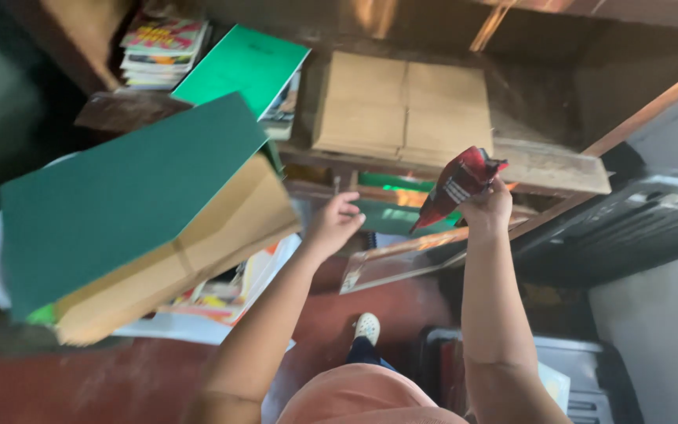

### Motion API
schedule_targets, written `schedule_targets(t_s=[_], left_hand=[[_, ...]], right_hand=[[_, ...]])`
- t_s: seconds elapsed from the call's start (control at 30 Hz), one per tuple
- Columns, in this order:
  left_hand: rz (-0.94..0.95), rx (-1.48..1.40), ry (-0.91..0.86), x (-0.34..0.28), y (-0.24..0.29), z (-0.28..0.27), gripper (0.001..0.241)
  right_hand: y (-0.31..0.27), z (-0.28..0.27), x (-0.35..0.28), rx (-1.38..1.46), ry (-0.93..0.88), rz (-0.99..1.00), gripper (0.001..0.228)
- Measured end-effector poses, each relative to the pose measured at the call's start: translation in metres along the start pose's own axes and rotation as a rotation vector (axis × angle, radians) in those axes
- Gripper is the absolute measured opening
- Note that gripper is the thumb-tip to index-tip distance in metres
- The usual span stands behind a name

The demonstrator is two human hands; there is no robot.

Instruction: Wiping envelopes with a cloth and organizing them into a green folder box.

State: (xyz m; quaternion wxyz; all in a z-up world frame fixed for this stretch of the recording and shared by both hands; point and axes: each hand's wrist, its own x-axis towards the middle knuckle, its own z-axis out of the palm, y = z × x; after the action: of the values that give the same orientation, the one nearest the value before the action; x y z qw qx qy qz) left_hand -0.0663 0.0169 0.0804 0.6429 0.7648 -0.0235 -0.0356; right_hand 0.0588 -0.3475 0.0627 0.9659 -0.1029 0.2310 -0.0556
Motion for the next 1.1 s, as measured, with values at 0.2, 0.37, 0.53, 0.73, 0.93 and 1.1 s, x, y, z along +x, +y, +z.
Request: schedule_targets(t_s=[0.2,0.37,0.53,0.73,0.93,1.1], left_hand=[[-0.022,0.334,0.242,0.102,0.068,0.009,0.053],[-0.374,0.616,0.567,0.192,0.067,0.004,0.067],[-0.527,0.696,0.670,0.238,0.012,-0.015,0.083],[-0.514,0.844,0.692,0.237,-0.008,-0.004,0.073],[-0.431,0.834,0.804,0.233,-0.013,0.001,0.071],[-0.374,0.629,0.852,0.223,-0.020,0.000,0.079]], right_hand=[[-0.032,0.073,0.072,-0.078,-0.122,-0.072,0.033],[0.007,0.137,0.096,-0.278,-0.349,-0.451,0.055],[0.037,0.091,0.120,-1.692,-0.561,-1.116,0.047],[0.071,0.044,0.114,-2.353,-0.771,-1.426,0.058],[0.050,0.068,0.182,-2.487,-0.740,-1.169,0.061],[0.014,0.051,0.191,-2.647,-0.137,-0.857,0.061]])
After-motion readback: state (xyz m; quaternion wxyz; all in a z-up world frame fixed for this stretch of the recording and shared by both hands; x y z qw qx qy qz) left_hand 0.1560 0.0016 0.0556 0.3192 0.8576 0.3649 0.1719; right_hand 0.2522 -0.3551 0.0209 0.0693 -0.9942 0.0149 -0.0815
